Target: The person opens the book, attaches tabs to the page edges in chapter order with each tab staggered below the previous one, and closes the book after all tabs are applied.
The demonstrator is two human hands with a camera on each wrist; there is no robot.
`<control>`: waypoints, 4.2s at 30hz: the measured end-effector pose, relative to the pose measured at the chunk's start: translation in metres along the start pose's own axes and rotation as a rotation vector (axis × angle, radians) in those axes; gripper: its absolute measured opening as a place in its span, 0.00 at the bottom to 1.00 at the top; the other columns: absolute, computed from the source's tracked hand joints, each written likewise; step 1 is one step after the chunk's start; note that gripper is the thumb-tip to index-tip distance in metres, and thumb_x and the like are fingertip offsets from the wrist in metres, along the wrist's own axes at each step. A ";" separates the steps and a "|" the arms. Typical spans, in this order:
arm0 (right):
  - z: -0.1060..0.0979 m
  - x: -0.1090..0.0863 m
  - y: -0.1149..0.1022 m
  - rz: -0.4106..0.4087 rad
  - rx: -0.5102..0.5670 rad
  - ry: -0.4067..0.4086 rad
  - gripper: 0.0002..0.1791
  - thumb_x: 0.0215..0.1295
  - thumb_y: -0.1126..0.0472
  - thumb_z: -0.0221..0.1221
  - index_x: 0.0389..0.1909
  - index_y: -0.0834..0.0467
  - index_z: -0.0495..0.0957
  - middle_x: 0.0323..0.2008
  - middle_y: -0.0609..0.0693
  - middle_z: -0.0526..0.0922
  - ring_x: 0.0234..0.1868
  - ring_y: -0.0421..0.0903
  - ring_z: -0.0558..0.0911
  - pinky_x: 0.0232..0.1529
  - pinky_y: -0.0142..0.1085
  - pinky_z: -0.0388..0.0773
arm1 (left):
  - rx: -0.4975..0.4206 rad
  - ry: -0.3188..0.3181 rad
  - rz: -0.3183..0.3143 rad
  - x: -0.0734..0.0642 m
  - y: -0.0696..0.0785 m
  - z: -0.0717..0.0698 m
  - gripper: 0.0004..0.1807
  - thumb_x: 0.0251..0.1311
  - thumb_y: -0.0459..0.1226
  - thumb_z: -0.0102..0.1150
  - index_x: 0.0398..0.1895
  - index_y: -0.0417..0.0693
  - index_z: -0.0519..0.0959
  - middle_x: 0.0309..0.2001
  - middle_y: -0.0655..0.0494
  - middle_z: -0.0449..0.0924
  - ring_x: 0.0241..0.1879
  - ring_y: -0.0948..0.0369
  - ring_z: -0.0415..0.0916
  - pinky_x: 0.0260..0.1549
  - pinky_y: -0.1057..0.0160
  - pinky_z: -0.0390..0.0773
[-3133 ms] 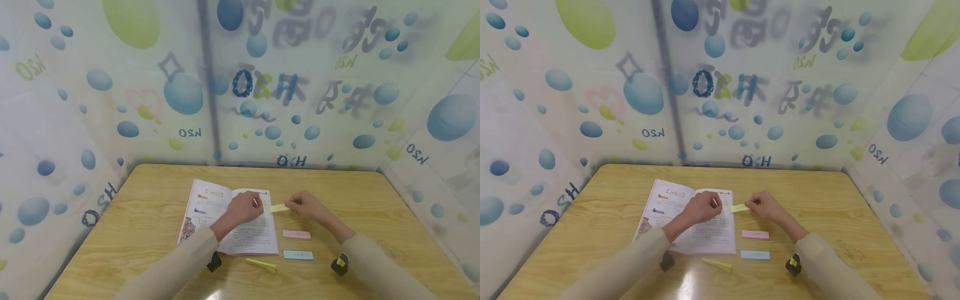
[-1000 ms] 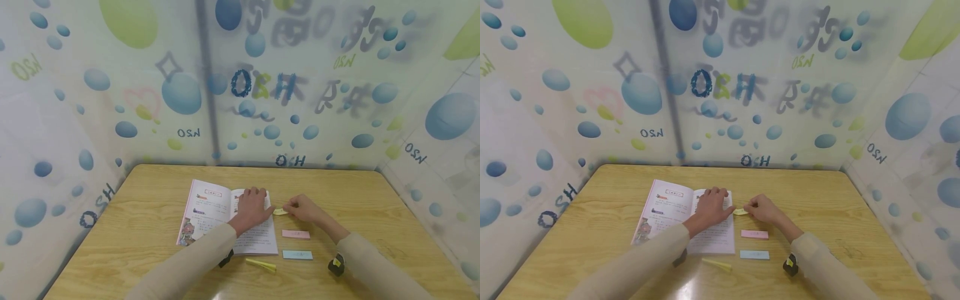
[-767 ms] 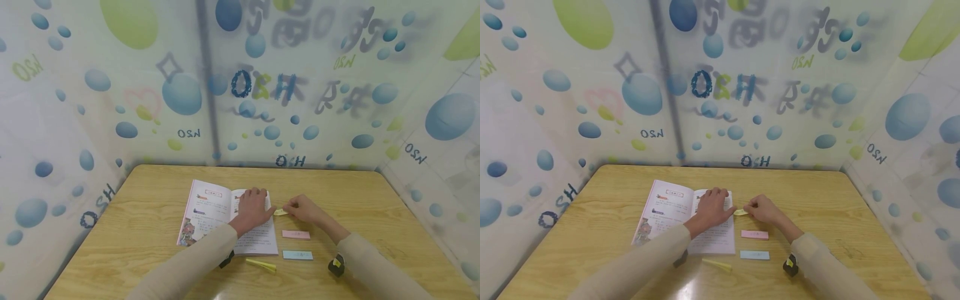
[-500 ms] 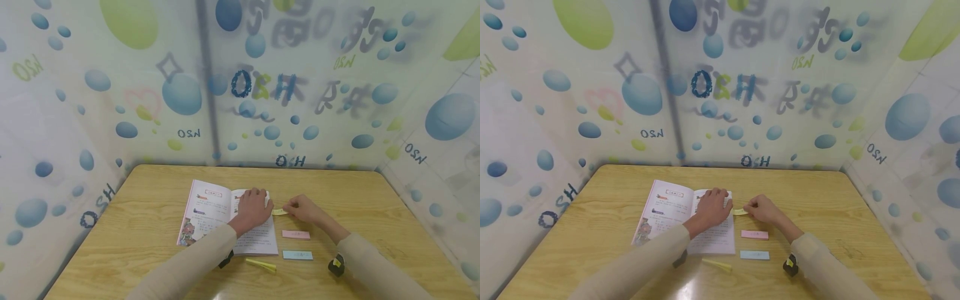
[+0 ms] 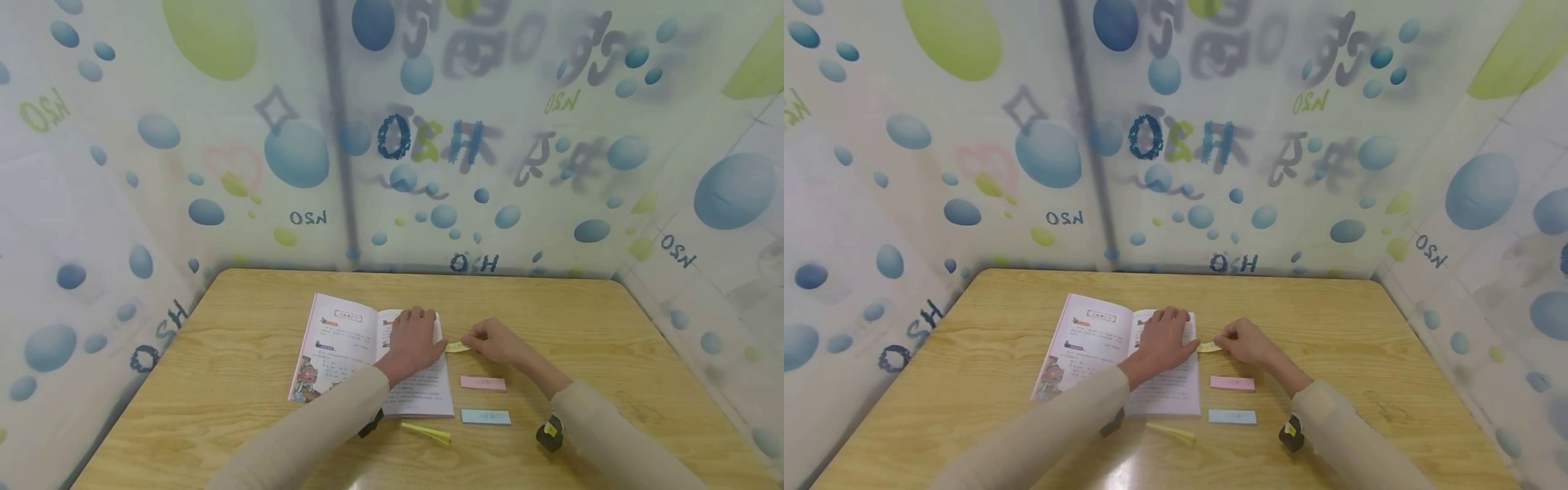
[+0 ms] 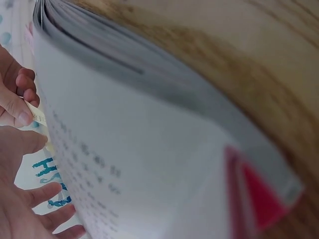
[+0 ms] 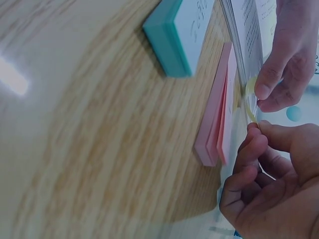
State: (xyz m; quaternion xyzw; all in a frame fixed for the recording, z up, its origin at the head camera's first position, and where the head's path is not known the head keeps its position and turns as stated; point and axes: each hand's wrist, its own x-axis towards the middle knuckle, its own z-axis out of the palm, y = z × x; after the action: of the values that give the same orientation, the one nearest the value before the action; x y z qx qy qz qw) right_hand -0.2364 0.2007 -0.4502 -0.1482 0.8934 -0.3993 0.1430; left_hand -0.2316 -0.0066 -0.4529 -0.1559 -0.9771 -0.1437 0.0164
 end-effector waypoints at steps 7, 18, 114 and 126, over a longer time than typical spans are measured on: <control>-0.001 -0.001 0.000 0.012 0.006 -0.004 0.12 0.75 0.62 0.58 0.30 0.59 0.83 0.23 0.49 0.77 0.24 0.42 0.71 0.24 0.32 0.67 | -0.018 0.008 -0.002 -0.002 0.000 0.000 0.28 0.67 0.53 0.63 0.60 0.44 0.75 0.59 0.46 0.73 0.63 0.46 0.68 0.63 0.45 0.67; 0.000 0.000 0.002 0.024 -0.023 0.001 0.12 0.75 0.61 0.58 0.30 0.58 0.83 0.24 0.48 0.77 0.24 0.42 0.70 0.25 0.32 0.67 | 0.014 -0.012 -0.009 -0.002 -0.001 0.001 0.28 0.67 0.53 0.62 0.61 0.44 0.74 0.59 0.47 0.73 0.62 0.47 0.69 0.63 0.46 0.68; -0.028 -0.022 -0.006 -0.083 -0.165 0.043 0.11 0.72 0.58 0.62 0.47 0.62 0.79 0.44 0.53 0.82 0.48 0.54 0.82 0.48 0.49 0.81 | 0.116 -0.347 0.071 -0.073 -0.049 -0.071 0.39 0.50 0.48 0.79 0.65 0.47 0.73 0.64 0.46 0.73 0.62 0.44 0.70 0.58 0.44 0.74; 0.013 -0.038 -0.032 -0.423 -0.342 0.103 0.19 0.66 0.64 0.67 0.56 0.62 0.76 0.57 0.54 0.76 0.59 0.53 0.76 0.58 0.51 0.76 | 0.097 -0.289 0.144 -0.102 -0.068 -0.067 0.35 0.58 0.48 0.72 0.67 0.48 0.72 0.70 0.42 0.67 0.68 0.40 0.63 0.64 0.41 0.67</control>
State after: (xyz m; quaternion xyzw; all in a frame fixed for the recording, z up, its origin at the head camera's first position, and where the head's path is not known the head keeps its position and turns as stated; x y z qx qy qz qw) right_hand -0.1921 0.1861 -0.4291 -0.3328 0.9031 -0.2708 -0.0161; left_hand -0.1568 -0.1184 -0.4156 -0.2433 -0.9615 -0.0707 -0.1063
